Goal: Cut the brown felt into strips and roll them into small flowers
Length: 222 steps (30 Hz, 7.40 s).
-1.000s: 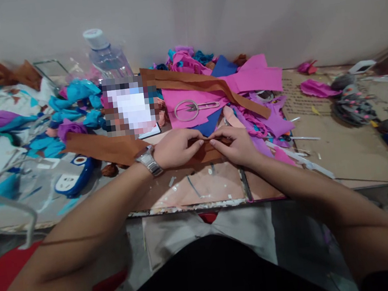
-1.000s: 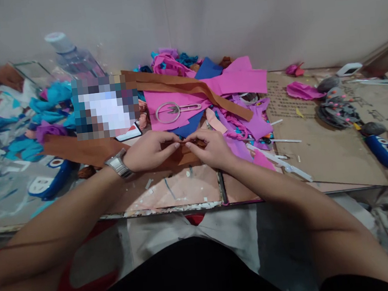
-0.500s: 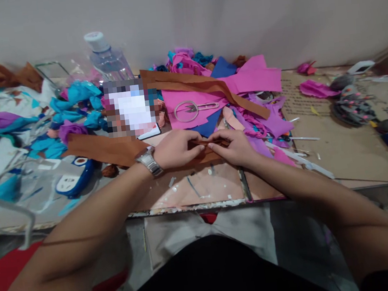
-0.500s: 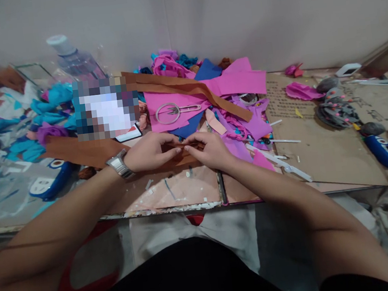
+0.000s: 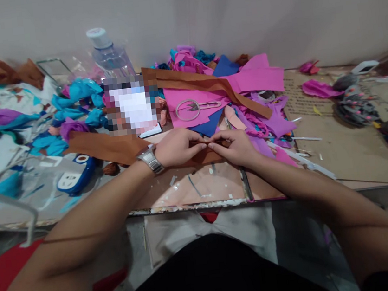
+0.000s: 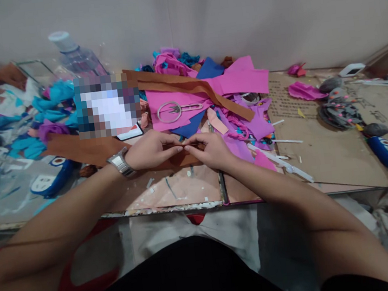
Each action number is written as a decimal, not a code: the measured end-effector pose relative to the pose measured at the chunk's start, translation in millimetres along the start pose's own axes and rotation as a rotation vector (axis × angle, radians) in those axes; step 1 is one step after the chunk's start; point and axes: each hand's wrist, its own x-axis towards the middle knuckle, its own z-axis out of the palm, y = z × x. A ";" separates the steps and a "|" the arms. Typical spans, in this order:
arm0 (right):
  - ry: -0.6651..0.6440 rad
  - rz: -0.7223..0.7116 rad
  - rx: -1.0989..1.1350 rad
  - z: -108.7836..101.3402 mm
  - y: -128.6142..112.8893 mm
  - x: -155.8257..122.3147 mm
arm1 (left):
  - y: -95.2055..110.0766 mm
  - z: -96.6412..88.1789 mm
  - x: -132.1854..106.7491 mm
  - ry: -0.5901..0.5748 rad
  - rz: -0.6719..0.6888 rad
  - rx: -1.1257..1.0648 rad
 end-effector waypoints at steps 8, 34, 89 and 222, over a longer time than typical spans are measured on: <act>0.030 0.022 -0.051 -1.8 2.0 1.7 | -7.2 -1.3 2.5 0.113 -0.070 0.291; -0.009 -0.004 0.026 -0.7 -0.7 0.7 | 1.4 0.0 -0.3 0.021 0.026 0.080; 0.159 0.066 0.038 -4.6 8.4 5.2 | -15.3 -15.3 4.2 0.126 -0.232 0.511; 0.039 -0.094 -0.100 -1.0 2.3 2.4 | 1.5 25.3 -1.3 0.223 0.130 0.257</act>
